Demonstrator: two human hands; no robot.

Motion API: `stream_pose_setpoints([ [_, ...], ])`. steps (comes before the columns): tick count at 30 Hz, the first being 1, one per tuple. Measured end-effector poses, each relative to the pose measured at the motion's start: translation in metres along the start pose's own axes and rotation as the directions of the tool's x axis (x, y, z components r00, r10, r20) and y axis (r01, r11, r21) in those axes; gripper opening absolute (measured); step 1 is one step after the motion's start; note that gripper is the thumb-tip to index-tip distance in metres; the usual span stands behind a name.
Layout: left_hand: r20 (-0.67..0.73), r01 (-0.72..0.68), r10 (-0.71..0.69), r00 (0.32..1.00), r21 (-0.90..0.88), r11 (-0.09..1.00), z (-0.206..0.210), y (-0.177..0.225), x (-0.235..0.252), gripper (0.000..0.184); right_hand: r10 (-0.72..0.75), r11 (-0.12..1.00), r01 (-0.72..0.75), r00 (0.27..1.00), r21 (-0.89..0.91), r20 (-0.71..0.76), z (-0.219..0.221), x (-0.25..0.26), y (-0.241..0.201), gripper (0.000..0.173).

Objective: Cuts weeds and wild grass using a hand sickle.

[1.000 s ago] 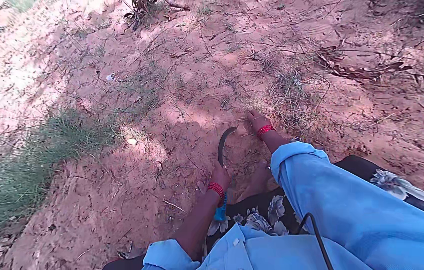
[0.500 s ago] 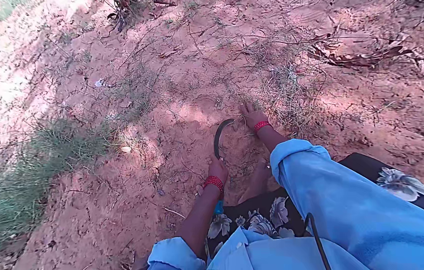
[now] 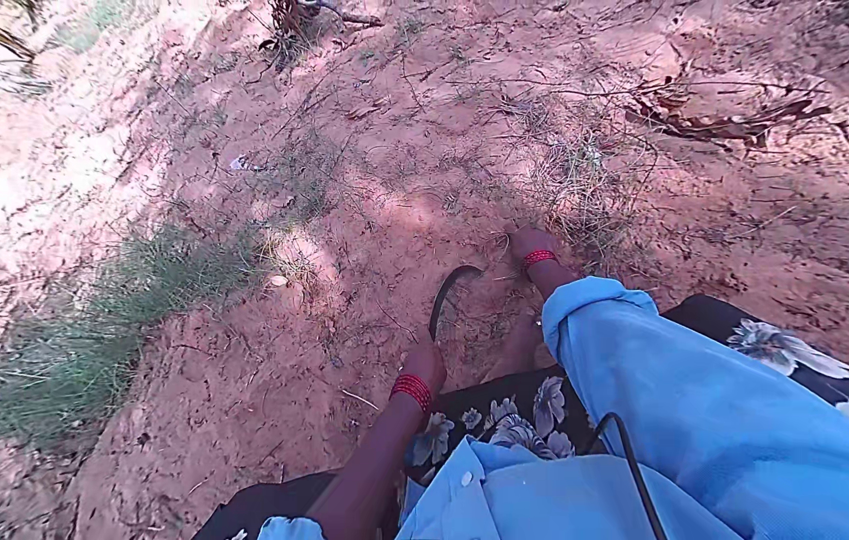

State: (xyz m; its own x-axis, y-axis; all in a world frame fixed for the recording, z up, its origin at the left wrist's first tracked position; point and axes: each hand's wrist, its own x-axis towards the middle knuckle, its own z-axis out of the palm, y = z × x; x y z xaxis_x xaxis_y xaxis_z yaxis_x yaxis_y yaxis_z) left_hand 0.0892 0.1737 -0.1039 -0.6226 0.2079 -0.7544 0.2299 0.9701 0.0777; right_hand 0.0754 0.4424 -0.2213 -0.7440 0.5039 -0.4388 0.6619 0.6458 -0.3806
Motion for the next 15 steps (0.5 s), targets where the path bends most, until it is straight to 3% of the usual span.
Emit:
stream_pose_setpoints([
  [4, -0.264, -0.09, 0.047, 0.963, -0.152, 0.984, -0.018, -0.009, 0.011, 0.052, 0.075, 0.992, -0.048, 0.97, 0.121, -0.231, 0.006, 0.01, 0.001, 0.047],
  [7, -0.345, -0.17, 0.069, 0.936, -0.27, 0.948, -0.027, -0.005, 0.042, 0.052, -0.031, 0.993, 0.066, 0.946, 0.097, -0.322, -0.009, 0.022, 0.001, 0.058],
  [12, -0.338, -0.201, 0.068, 0.939, -0.378, 0.904, -0.026, 0.017, 0.084, 0.052, -0.191, 0.98, 0.191, 0.981, -0.059, -0.003, -0.048, 0.048, -0.015, 0.07],
  [15, -0.343, -0.227, 0.081, 0.936, -0.41, 0.883, -0.026, 0.035, 0.104, 0.051, -0.131, 0.991, 0.131, 0.991, -0.011, -0.002, -0.043, 0.063, -0.01, 0.059],
])
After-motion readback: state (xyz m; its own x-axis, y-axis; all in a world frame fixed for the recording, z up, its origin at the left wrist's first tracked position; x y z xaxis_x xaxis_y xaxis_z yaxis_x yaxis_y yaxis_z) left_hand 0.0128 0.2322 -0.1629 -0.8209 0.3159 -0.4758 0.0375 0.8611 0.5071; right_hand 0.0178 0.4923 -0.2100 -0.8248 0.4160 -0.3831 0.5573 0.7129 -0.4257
